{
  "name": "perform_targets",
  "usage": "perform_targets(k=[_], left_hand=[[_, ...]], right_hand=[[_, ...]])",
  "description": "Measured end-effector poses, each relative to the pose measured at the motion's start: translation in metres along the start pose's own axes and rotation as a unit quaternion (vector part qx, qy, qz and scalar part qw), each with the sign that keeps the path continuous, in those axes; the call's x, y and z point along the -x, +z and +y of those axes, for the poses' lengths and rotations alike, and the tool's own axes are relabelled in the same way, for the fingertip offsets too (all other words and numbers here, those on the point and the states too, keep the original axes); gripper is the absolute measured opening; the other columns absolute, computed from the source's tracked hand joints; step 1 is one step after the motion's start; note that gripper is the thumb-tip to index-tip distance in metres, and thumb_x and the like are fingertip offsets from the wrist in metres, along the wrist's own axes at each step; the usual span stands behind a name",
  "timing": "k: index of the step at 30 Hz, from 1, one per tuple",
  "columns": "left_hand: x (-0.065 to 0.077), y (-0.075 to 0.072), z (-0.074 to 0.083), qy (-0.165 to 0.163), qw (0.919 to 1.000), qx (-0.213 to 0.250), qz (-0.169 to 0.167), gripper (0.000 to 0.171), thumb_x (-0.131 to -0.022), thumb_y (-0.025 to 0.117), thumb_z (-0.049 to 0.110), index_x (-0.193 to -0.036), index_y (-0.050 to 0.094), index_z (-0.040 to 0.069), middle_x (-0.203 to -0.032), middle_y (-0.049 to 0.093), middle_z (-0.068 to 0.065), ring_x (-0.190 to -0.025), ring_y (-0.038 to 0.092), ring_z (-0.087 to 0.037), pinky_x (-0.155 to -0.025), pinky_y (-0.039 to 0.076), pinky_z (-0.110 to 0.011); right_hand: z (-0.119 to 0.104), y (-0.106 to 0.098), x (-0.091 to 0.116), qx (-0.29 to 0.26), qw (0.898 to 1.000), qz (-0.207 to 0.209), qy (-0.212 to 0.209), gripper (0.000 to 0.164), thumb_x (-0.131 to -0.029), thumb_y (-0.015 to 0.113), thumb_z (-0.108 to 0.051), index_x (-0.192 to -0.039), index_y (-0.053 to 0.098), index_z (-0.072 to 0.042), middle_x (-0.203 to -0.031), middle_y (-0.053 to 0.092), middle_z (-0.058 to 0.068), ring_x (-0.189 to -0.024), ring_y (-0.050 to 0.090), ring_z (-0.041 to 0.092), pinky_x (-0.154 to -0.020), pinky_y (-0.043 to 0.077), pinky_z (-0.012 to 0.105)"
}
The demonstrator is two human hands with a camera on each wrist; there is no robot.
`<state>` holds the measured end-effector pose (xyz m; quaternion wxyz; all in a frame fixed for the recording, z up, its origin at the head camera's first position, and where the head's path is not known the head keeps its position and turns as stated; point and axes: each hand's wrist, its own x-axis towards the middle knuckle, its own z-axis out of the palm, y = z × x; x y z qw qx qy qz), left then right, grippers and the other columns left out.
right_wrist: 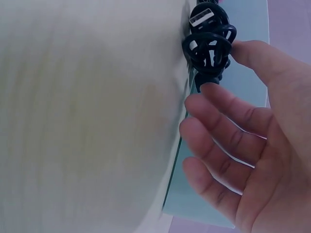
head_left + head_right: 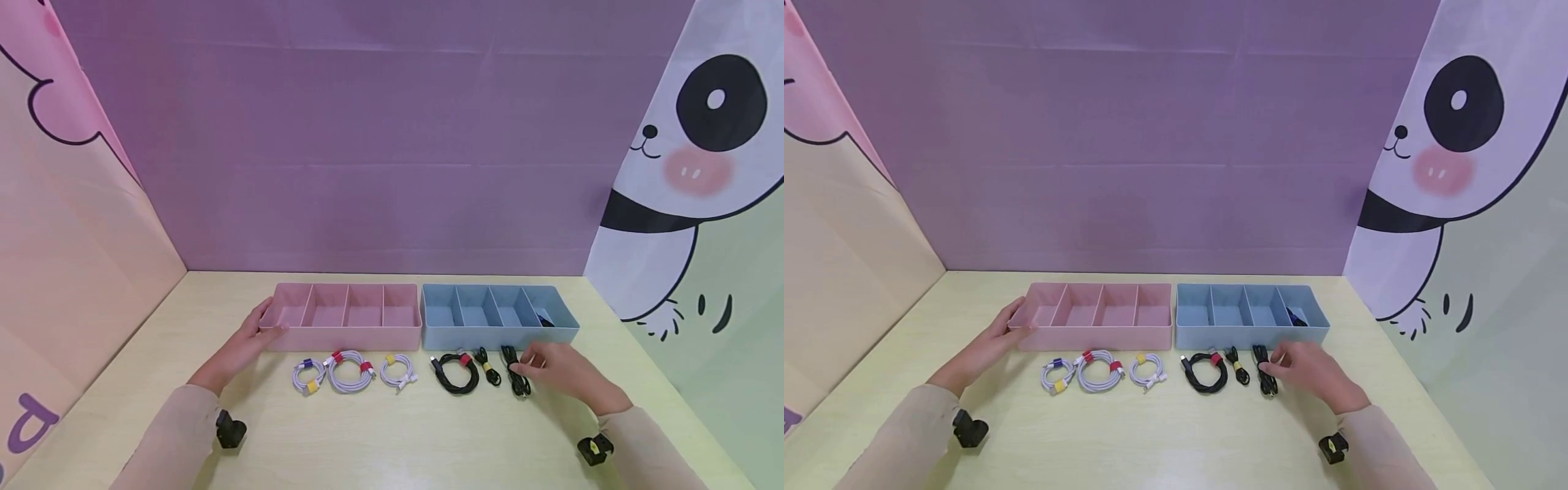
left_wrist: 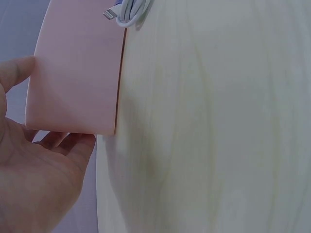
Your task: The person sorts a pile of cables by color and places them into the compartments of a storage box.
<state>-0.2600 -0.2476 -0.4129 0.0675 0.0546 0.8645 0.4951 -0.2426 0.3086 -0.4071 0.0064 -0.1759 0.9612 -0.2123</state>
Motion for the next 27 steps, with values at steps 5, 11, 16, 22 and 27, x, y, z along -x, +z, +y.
perform_targets(k=[5, 11, 16, 22, 27], left_hand=[[0.001, 0.001, 0.001, 0.001, 1.0000, 0.004, 0.002, 0.088, -0.103, 0.052, 0.044, -0.161, -0.004, 0.008, -0.162, 0.003, -0.028, -0.143, 0.017, -0.050, -0.111, 0.017, -0.072], [0.002, 0.001, 0.002, -0.003, 1.0000, 0.003, 0.000, 0.089, -0.103, 0.051, 0.045, -0.161, -0.006, 0.009, -0.162, 0.003, -0.028, -0.142, 0.020, -0.049, -0.111, 0.019, -0.072], [0.001, -0.001, 0.001, -0.004, 1.0000, -0.004, -0.003, 0.089, -0.104, 0.049, 0.046, -0.160, -0.008, 0.008, -0.162, 0.002, -0.030, -0.142, 0.017, -0.052, -0.110, 0.018, -0.073], [0.000, 0.000, 0.001, -0.008, 1.0000, -0.002, -0.003, 0.089, -0.103, 0.049, 0.047, -0.160, -0.008, 0.009, -0.162, 0.002, -0.029, -0.143, 0.017, -0.051, -0.110, 0.019, -0.072], [0.000, 0.000, 0.000, -0.016, 0.9998, -0.003, -0.006, 0.090, -0.103, 0.049, 0.049, -0.160, -0.009, 0.010, -0.162, -0.001, -0.029, -0.144, 0.013, -0.052, -0.109, 0.017, -0.074]], right_hand=[[0.000, 0.004, 0.000, 0.003, 1.000, 0.000, 0.002, 0.028, -0.093, 0.070, -0.042, -0.087, 0.068, -0.015, -0.076, 0.061, -0.009, -0.069, 0.056, 0.008, -0.062, 0.049, 0.032], [-0.001, 0.008, -0.002, 0.015, 1.000, 0.005, 0.006, 0.028, -0.092, 0.071, -0.041, -0.084, 0.068, -0.014, -0.075, 0.061, -0.009, -0.068, 0.055, 0.008, -0.062, 0.048, 0.032], [-0.002, 0.010, -0.003, 0.017, 1.000, 0.002, 0.015, 0.028, -0.092, 0.071, -0.039, -0.082, 0.068, -0.013, -0.074, 0.060, -0.007, -0.068, 0.052, 0.010, -0.062, 0.047, 0.033], [-0.003, 0.011, -0.004, -0.002, 0.999, -0.002, 0.037, 0.028, -0.091, 0.071, -0.038, -0.081, 0.069, -0.012, -0.074, 0.060, -0.006, -0.067, 0.051, 0.011, -0.061, 0.045, 0.031], [-0.002, 0.011, -0.003, -0.024, 0.999, 0.003, 0.037, 0.027, -0.090, 0.073, -0.036, -0.079, 0.069, -0.011, -0.072, 0.059, -0.006, -0.063, 0.049, 0.011, -0.057, 0.043, 0.030]])
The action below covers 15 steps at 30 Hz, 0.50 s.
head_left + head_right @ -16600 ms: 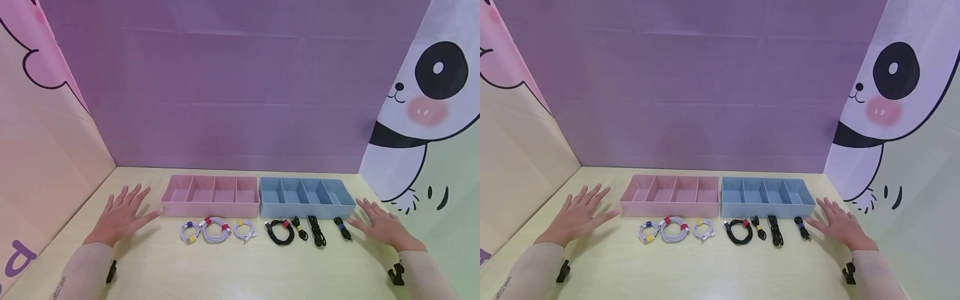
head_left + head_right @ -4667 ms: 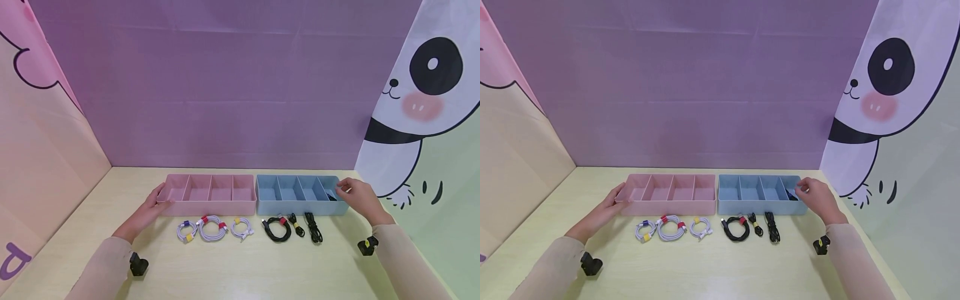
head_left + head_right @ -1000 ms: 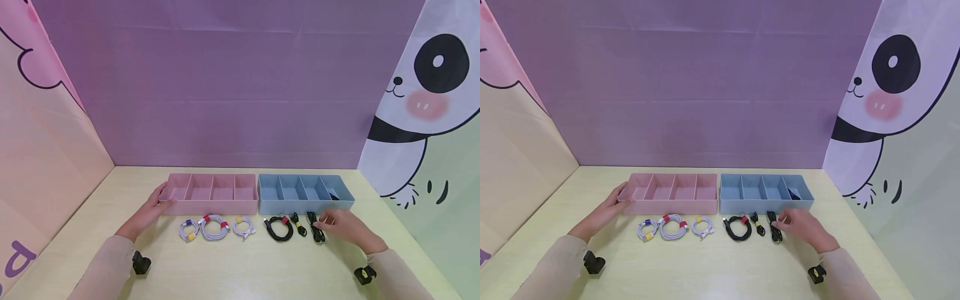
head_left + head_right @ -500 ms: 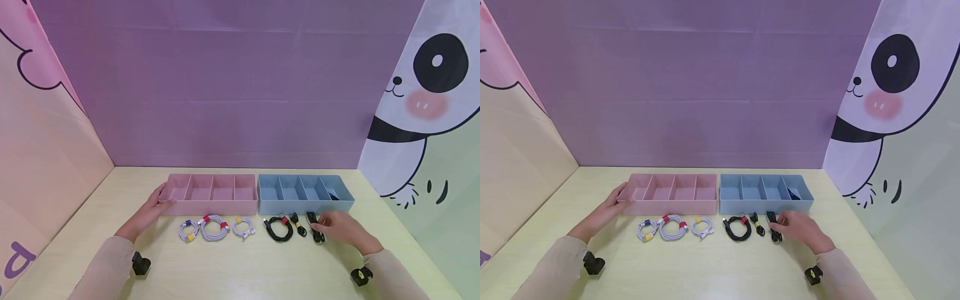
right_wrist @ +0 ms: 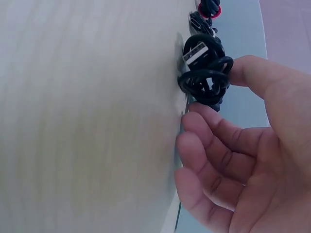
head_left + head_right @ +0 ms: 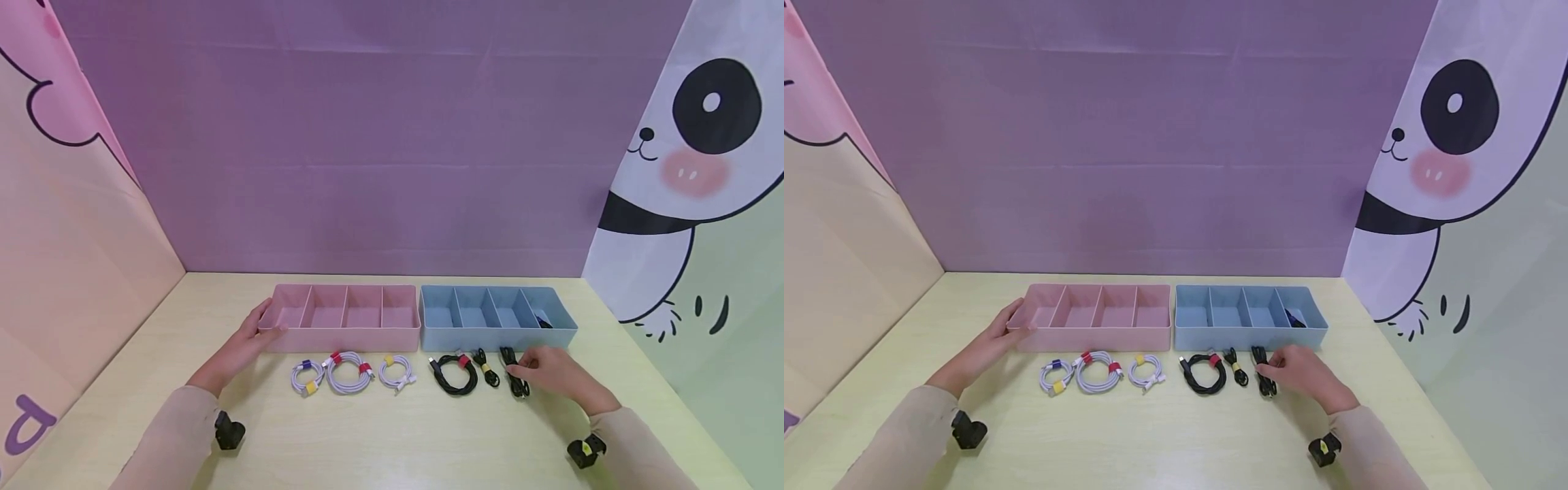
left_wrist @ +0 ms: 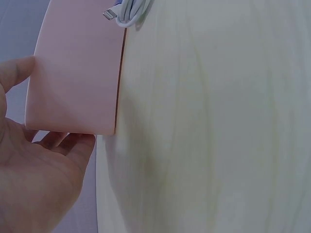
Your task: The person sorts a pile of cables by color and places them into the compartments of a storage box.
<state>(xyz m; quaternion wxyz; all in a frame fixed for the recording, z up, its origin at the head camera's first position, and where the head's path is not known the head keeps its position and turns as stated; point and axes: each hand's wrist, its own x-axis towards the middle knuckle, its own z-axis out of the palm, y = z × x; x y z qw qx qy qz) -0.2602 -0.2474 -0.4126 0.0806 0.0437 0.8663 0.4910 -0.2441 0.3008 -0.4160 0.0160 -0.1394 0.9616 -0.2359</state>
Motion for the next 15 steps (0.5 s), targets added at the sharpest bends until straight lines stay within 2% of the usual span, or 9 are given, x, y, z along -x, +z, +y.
perform_targets(k=[5, 10, 15], left_hand=[[0.0003, -0.0002, 0.0008, 0.001, 1.0000, -0.005, 0.000, 0.092, -0.102, 0.049, 0.051, -0.160, -0.009, 0.010, -0.162, -0.002, -0.029, -0.144, 0.011, -0.053, -0.109, 0.016, -0.075], [0.0028, 0.0006, 0.0023, -0.012, 0.9999, -0.004, -0.002, 0.093, -0.101, 0.049, 0.055, -0.161, -0.010, 0.014, -0.163, -0.004, -0.026, -0.146, 0.007, -0.052, -0.109, 0.012, -0.076], [0.0040, 0.0012, 0.0027, -0.016, 0.9999, -0.005, -0.002, 0.093, -0.101, 0.048, 0.057, -0.161, -0.010, 0.016, -0.164, -0.004, -0.025, -0.146, 0.006, -0.052, -0.109, 0.011, -0.077]], right_hand=[[-0.0003, -0.0004, 0.0018, -0.006, 1.000, 0.001, -0.003, 0.026, -0.090, 0.073, -0.034, -0.078, 0.070, -0.011, -0.071, 0.059, -0.006, -0.062, 0.048, 0.012, -0.055, 0.041, 0.029], [-0.0007, -0.0019, 0.0024, -0.008, 1.000, -0.003, 0.005, 0.026, -0.091, 0.072, -0.033, -0.080, 0.070, -0.010, -0.071, 0.059, -0.005, -0.062, 0.049, 0.012, -0.056, 0.042, 0.030], [-0.0005, -0.0039, 0.0035, -0.020, 1.000, -0.014, 0.009, 0.023, -0.091, 0.071, -0.030, -0.084, 0.069, -0.008, -0.063, 0.056, -0.005, -0.057, 0.051, 0.013, -0.056, 0.044, 0.032]])
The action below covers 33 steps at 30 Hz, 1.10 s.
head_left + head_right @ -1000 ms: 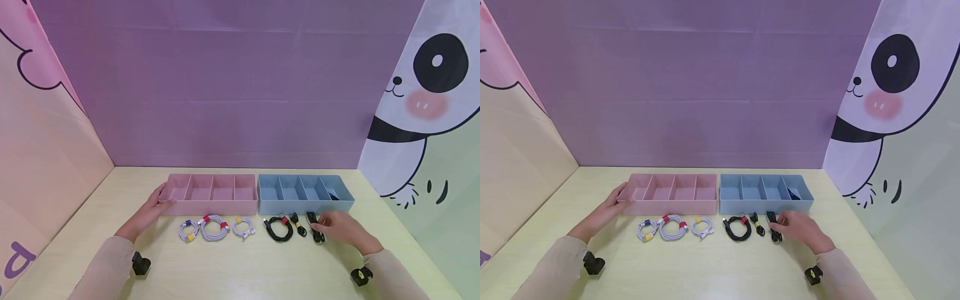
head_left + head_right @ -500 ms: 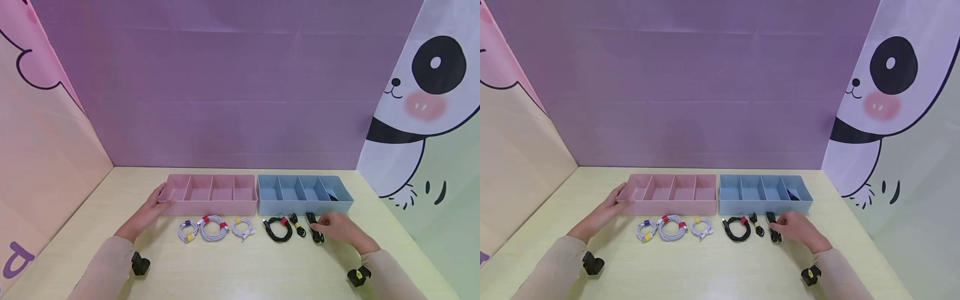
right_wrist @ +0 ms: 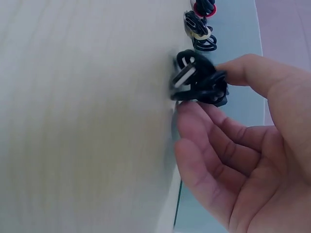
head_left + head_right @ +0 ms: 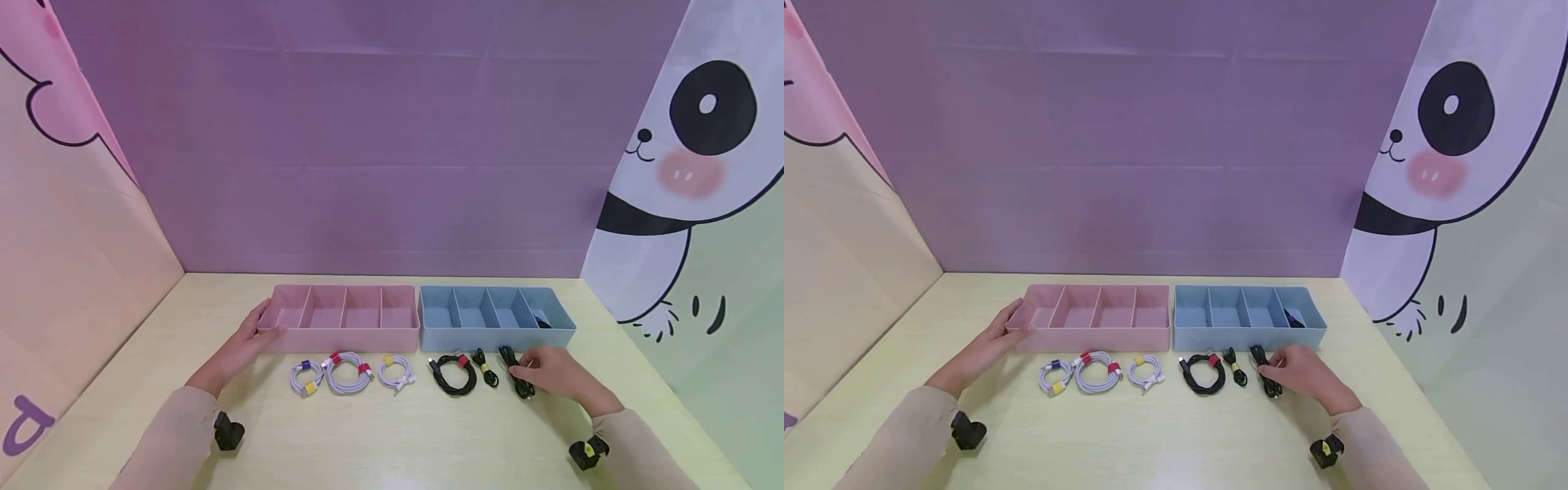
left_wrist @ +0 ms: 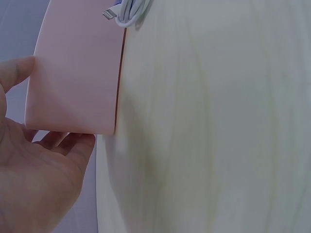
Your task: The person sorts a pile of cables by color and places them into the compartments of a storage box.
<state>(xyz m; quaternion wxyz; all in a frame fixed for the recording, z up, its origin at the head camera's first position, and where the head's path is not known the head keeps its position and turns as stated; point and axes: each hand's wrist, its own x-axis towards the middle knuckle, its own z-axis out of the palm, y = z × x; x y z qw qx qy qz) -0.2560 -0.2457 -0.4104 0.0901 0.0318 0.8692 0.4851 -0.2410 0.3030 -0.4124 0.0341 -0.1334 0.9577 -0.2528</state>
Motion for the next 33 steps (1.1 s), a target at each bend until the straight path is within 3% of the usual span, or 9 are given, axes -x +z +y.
perform_targets(k=[5, 14, 27, 33], left_hand=[[0.000, 0.000, -0.001, 0.001, 1.0000, -0.002, 0.000, 0.092, -0.101, 0.048, 0.055, -0.161, -0.010, 0.015, -0.164, -0.003, -0.026, -0.146, 0.007, -0.052, -0.108, 0.012, -0.077], [-0.005, 0.003, -0.005, 0.026, 0.9994, 0.020, 0.003, 0.085, -0.104, 0.050, 0.041, -0.161, -0.006, 0.011, -0.163, 0.001, -0.028, -0.145, 0.012, -0.050, -0.110, 0.014, -0.074], [-0.003, 0.000, -0.003, 0.028, 0.9996, 0.005, 0.009, 0.089, -0.103, 0.050, 0.049, -0.161, -0.005, 0.011, -0.164, -0.001, -0.026, -0.147, 0.007, -0.051, -0.110, 0.012, -0.074], [-0.004, -0.001, -0.004, 0.027, 0.9996, 0.003, 0.011, 0.092, -0.101, 0.051, 0.052, -0.161, -0.005, 0.011, -0.163, 0.001, -0.027, -0.145, 0.013, -0.051, -0.111, 0.015, -0.073]], right_hand=[[-0.001, -0.001, 0.000, -0.001, 1.000, -0.004, -0.004, 0.020, -0.091, 0.071, -0.027, -0.086, 0.069, -0.008, -0.059, 0.054, -0.005, -0.055, 0.052, 0.013, -0.057, 0.045, 0.032], [0.002, -0.006, 0.005, -0.011, 1.000, -0.001, -0.014, 0.022, -0.090, 0.072, -0.027, -0.092, 0.070, -0.005, -0.078, 0.063, -0.004, -0.070, 0.056, 0.013, -0.063, 0.049, 0.033], [-0.005, -0.011, 0.005, -0.021, 0.999, 0.010, -0.036, 0.019, -0.091, 0.073, -0.026, -0.092, 0.068, -0.007, -0.076, 0.065, -0.005, -0.069, 0.059, 0.012, -0.061, 0.050, 0.032], [-0.006, -0.012, 0.005, -0.026, 0.999, 0.011, -0.032, 0.021, -0.092, 0.073, -0.027, -0.094, 0.068, -0.007, -0.077, 0.066, -0.005, -0.069, 0.060, 0.011, -0.062, 0.050, 0.033]])
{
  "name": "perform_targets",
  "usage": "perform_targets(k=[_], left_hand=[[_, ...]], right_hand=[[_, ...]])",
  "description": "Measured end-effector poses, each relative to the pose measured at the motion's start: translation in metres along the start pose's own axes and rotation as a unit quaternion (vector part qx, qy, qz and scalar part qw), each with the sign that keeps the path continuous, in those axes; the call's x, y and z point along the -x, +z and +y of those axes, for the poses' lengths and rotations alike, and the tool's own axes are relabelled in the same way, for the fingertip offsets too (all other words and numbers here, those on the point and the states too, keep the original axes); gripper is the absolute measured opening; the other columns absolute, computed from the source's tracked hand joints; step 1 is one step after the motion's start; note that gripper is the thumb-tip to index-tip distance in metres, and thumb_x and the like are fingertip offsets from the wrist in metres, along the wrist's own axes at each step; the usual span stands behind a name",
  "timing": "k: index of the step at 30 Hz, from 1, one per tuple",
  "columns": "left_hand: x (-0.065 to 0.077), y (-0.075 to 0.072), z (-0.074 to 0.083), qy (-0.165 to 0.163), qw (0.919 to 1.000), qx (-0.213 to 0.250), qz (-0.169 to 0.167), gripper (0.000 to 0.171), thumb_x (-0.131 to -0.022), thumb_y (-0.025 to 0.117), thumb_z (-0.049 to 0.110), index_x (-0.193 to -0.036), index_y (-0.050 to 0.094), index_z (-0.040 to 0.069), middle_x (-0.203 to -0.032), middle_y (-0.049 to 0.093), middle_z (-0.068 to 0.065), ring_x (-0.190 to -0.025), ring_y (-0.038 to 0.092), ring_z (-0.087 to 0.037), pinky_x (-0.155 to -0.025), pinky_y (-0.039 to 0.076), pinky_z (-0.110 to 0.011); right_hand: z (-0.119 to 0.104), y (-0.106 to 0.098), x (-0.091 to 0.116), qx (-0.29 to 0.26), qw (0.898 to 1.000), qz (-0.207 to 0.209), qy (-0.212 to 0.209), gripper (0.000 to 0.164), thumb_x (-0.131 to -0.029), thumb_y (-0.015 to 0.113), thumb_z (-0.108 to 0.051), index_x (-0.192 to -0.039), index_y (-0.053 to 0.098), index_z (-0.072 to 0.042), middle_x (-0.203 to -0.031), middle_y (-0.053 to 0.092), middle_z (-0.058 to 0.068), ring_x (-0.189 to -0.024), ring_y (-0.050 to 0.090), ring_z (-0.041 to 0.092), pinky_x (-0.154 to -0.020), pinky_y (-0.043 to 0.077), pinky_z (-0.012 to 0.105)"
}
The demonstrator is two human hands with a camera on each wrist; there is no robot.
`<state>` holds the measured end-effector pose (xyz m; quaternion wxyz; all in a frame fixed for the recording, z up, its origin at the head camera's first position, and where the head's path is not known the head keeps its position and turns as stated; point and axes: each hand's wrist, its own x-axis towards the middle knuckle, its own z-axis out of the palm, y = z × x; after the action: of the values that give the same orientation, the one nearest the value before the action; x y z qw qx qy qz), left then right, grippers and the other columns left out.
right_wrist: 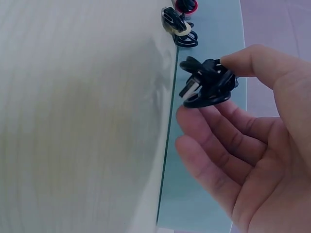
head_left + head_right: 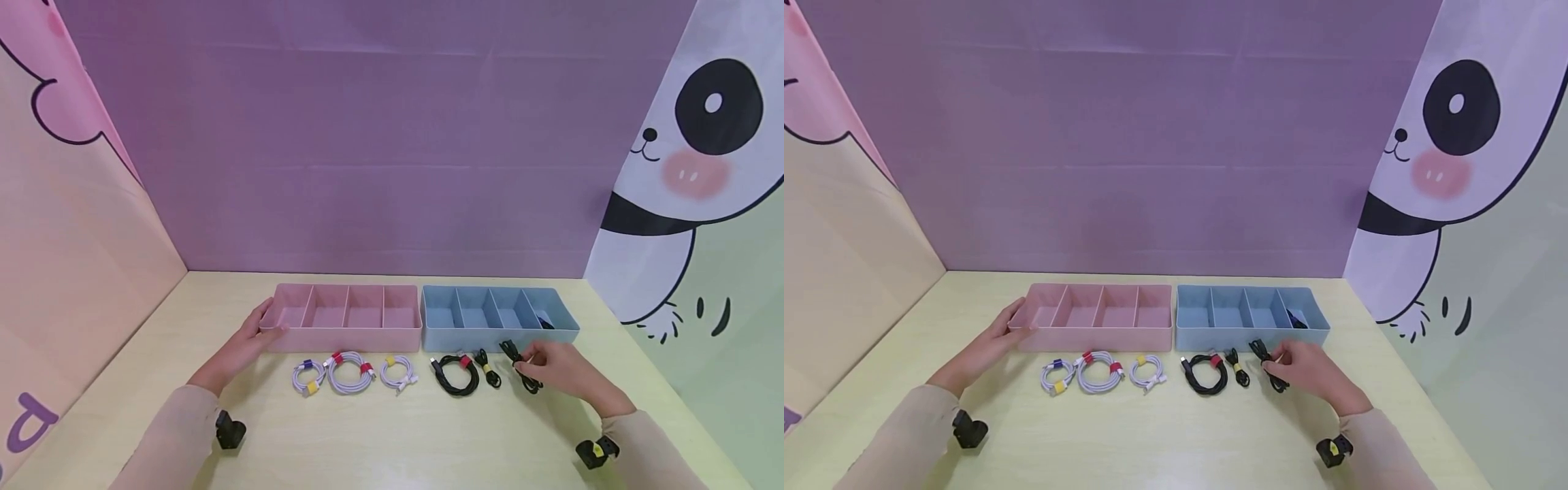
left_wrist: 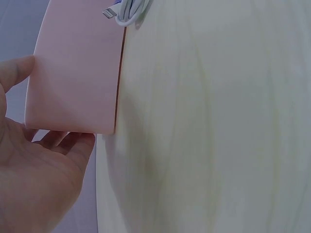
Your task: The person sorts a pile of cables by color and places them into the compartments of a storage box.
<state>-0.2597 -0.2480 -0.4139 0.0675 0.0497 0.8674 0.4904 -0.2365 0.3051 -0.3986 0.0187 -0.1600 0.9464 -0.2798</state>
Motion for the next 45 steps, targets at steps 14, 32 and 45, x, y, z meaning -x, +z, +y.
perform_targets(k=[14, 32, 45], left_hand=[[-0.001, 0.000, 0.001, -0.010, 0.9999, 0.002, -0.007, 0.091, -0.102, 0.049, 0.053, -0.161, -0.008, 0.012, -0.163, -0.002, -0.026, -0.146, 0.009, -0.051, -0.110, 0.013, -0.074], [-0.001, -0.001, 0.001, -0.008, 0.9999, 0.000, -0.007, 0.091, -0.103, 0.050, 0.050, -0.160, -0.009, 0.010, -0.163, -0.003, -0.029, -0.145, 0.010, -0.053, -0.110, 0.014, -0.074], [-0.001, 0.000, 0.000, -0.019, 0.9998, 0.001, -0.007, 0.093, -0.101, 0.049, 0.055, -0.161, -0.009, 0.013, -0.164, -0.004, -0.026, -0.146, 0.006, -0.052, -0.110, 0.011, -0.074]], right_hand=[[-0.003, -0.005, -0.001, -0.004, 1.000, 0.025, -0.015, 0.020, -0.094, 0.071, -0.028, -0.094, 0.067, -0.009, -0.074, 0.064, -0.007, -0.065, 0.059, 0.011, -0.060, 0.050, 0.031], [-0.005, -0.011, -0.002, -0.008, 0.997, 0.068, -0.029, 0.020, -0.094, 0.072, -0.029, -0.096, 0.066, -0.010, -0.072, 0.063, -0.008, -0.063, 0.056, 0.009, -0.057, 0.047, 0.028], [-0.008, -0.015, -0.004, 0.011, 0.994, 0.105, -0.022, 0.024, -0.093, 0.073, -0.030, -0.098, 0.067, -0.007, -0.073, 0.061, -0.007, -0.064, 0.054, 0.011, -0.057, 0.046, 0.029]])
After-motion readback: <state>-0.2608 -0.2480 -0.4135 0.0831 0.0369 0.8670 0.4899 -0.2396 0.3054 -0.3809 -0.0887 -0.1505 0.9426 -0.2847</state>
